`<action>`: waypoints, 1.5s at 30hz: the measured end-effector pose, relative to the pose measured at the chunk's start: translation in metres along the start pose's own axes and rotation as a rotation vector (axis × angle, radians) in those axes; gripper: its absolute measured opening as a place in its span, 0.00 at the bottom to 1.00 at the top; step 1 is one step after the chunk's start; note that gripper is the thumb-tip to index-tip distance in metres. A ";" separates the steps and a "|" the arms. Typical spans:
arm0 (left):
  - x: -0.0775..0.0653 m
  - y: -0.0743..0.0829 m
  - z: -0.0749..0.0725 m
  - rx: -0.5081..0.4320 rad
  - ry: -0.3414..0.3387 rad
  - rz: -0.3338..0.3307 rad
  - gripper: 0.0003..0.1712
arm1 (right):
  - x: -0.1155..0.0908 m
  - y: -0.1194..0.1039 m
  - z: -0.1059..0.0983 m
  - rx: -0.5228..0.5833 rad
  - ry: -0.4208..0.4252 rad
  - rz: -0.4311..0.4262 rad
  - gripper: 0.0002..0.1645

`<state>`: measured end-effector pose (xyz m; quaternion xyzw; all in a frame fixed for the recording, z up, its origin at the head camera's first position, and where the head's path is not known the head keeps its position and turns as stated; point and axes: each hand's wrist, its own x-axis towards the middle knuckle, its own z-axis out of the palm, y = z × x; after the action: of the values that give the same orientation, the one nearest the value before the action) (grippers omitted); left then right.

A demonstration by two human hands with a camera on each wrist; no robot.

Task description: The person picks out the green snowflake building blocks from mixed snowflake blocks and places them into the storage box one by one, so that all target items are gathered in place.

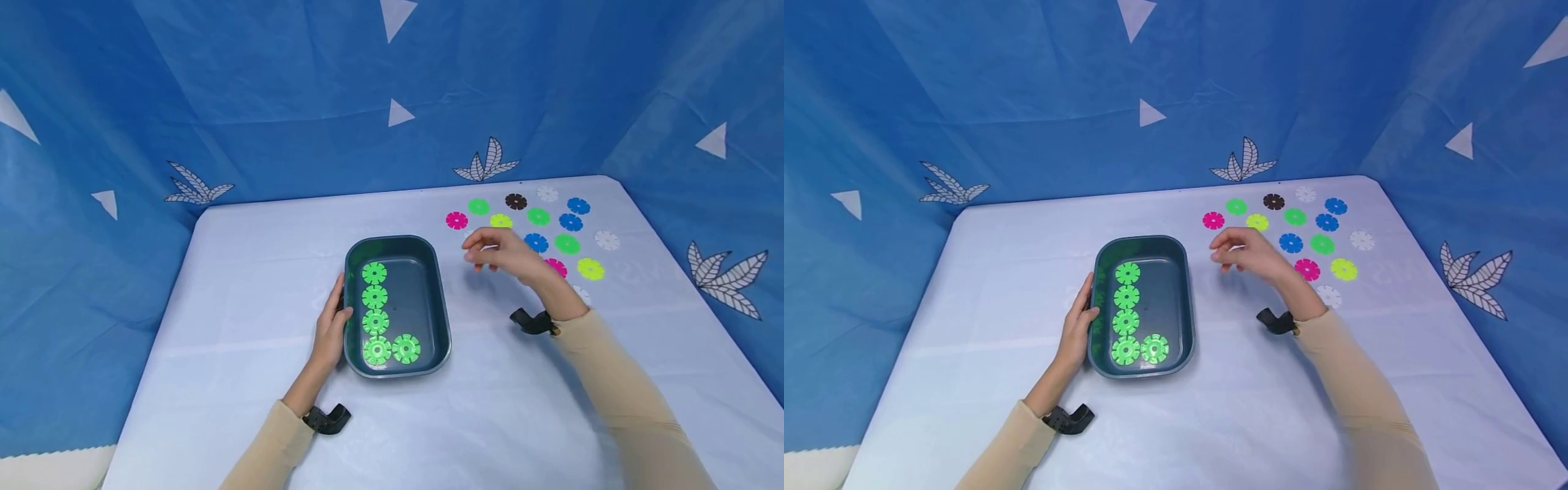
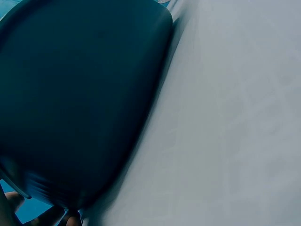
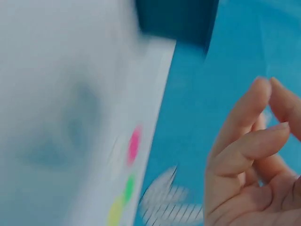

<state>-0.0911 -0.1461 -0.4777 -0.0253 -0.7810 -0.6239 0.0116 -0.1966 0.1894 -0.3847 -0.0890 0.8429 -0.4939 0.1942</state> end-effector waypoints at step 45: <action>0.000 0.000 0.002 -0.019 0.004 0.022 0.36 | -0.010 0.131 -0.140 -0.270 0.350 0.534 0.40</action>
<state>-0.0913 -0.1444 -0.4780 -0.0325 -0.7746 -0.6313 0.0197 -0.2405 0.3689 -0.4348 0.1956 0.9147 -0.3176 0.1556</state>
